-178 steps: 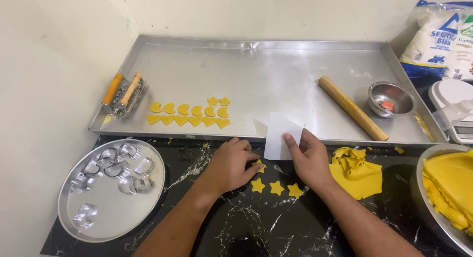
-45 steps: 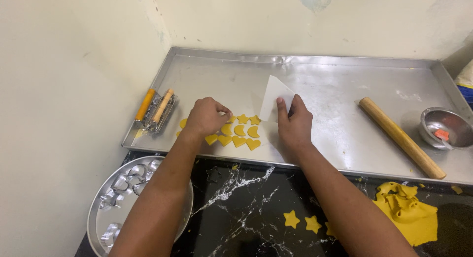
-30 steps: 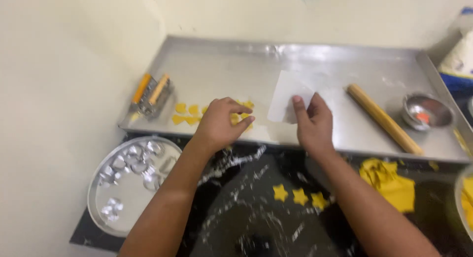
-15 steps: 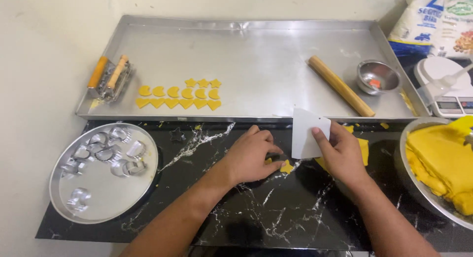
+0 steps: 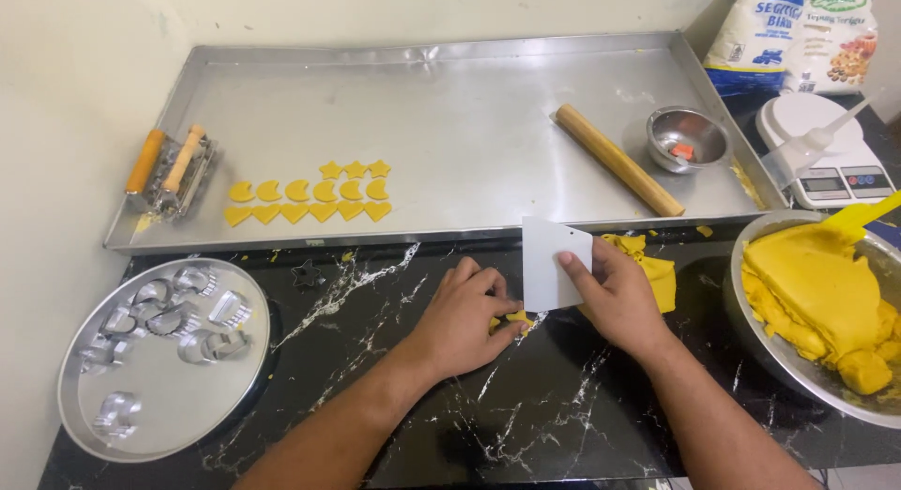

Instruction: Cutting shapes from yellow dough and arranging them on a metal tray.

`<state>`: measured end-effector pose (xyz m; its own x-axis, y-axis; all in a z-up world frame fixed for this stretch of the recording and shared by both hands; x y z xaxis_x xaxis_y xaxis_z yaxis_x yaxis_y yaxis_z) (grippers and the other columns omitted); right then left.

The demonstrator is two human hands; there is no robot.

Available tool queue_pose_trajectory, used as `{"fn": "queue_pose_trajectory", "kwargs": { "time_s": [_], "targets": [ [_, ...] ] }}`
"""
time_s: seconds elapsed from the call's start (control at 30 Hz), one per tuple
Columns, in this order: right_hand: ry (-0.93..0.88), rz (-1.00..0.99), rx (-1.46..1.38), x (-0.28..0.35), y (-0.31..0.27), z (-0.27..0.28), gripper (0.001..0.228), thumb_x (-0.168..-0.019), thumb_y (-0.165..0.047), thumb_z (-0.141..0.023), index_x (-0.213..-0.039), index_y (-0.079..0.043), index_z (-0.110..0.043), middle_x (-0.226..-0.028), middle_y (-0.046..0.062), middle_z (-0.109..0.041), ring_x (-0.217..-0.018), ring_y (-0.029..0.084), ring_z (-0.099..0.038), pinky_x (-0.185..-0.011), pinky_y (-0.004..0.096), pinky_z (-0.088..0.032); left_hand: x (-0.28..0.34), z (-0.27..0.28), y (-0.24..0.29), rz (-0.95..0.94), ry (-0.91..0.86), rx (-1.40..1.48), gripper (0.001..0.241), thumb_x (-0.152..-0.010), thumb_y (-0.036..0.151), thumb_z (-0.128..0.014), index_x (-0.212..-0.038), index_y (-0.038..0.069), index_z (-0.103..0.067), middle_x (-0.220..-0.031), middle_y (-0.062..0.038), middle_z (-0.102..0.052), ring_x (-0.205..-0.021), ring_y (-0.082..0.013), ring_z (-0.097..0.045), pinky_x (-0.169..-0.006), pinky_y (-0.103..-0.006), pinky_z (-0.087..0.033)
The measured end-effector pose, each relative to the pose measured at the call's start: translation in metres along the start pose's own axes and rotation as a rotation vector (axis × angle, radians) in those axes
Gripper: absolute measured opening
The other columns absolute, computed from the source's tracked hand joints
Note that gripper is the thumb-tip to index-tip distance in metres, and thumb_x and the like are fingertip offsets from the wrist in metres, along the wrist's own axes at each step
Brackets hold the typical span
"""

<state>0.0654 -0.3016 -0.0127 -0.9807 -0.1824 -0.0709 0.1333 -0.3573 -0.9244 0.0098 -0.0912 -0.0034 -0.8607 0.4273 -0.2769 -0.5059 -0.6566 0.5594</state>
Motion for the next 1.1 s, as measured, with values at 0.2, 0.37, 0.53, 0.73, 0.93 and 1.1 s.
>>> {"fn": "queue_pose_trajectory", "kwargs": {
  "time_s": [0.2, 0.37, 0.53, 0.73, 0.93, 1.1],
  "targets": [
    [0.023, -0.027, -0.008, 0.001, -0.005, 0.003, 0.033, -0.1, -0.028, -0.061, -0.119, -0.001, -0.067, -0.093, 0.006, -0.077, -0.083, 0.009, -0.07, -0.074, 0.028, -0.056, -0.003, 0.0, 0.002, 0.013, 0.006, 0.043, 0.022, -0.08, 0.03, -0.081, -0.095, 0.014, -0.083, -0.097, -0.003, -0.063, -0.102, -0.0246, -0.052, -0.094, -0.0371, -0.045],
    [-0.04, -0.063, 0.023, 0.001, 0.012, -0.002, 0.033, -0.102, -0.029, -0.063, -0.109, 0.003, -0.067, -0.089, 0.009, -0.074, -0.078, 0.012, -0.066, -0.07, 0.031, -0.055, -0.004, 0.004, 0.001, 0.072, 0.034, 0.077, 0.019, -0.08, 0.029, -0.082, -0.092, 0.015, -0.081, -0.097, -0.001, -0.065, -0.102, -0.0237, -0.053, -0.095, -0.0357, -0.046],
    [-0.104, -0.026, -0.107, 0.002, 0.002, -0.003, 0.033, -0.101, -0.03, -0.06, -0.114, 0.0, -0.067, -0.095, 0.005, -0.076, -0.084, 0.009, -0.068, -0.076, 0.028, -0.057, -0.006, 0.009, 0.002, 0.116, 0.031, 0.014, 0.019, -0.077, 0.03, -0.085, -0.083, 0.013, -0.08, -0.096, -0.003, -0.064, -0.101, -0.0252, -0.05, -0.093, -0.0373, -0.043],
    [-0.041, -0.075, -0.151, 0.003, 0.001, 0.001, 0.036, -0.1, -0.029, -0.06, -0.121, 0.0, -0.065, -0.097, 0.007, -0.077, -0.086, 0.01, -0.069, -0.078, 0.029, -0.057, -0.005, 0.006, 0.001, 0.04, 0.014, 0.096, 0.013, -0.082, 0.027, -0.081, -0.084, 0.015, -0.08, -0.097, -0.002, -0.064, -0.1, -0.0239, -0.051, -0.094, -0.0358, -0.045],
    [-0.07, -0.056, -0.138, 0.0, 0.013, -0.004, 0.034, -0.102, -0.028, -0.061, -0.117, 0.003, -0.065, -0.095, 0.009, -0.076, -0.083, 0.012, -0.069, -0.074, 0.03, -0.057, -0.008, 0.01, -0.003, 0.1, 0.031, 0.207, 0.013, -0.083, 0.025, -0.081, -0.086, 0.013, -0.079, -0.093, -0.002, -0.068, -0.097, -0.0237, -0.052, -0.089, -0.036, -0.047],
    [-0.043, -0.168, -0.372, 0.0, 0.003, -0.009, 0.035, -0.101, -0.026, -0.059, -0.121, 0.002, -0.064, -0.092, 0.011, -0.075, -0.077, 0.017, -0.07, -0.065, 0.034, -0.06, -0.008, 0.009, -0.011, 0.214, 0.122, 0.43, 0.015, -0.084, 0.021, -0.082, -0.088, 0.006, -0.079, -0.078, -0.004, -0.077, -0.078, -0.0154, -0.069, -0.076, -0.0297, -0.057]
  ]
}}
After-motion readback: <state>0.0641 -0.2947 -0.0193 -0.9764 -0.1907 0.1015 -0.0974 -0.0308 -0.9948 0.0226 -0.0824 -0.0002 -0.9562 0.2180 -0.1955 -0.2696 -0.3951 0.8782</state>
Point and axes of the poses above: each hand's wrist, its own x-axis away from the middle knuckle, its own z-axis out of the back of the hand, y = z × x, the point moved 4 cm from there along -x, towards the middle knuckle
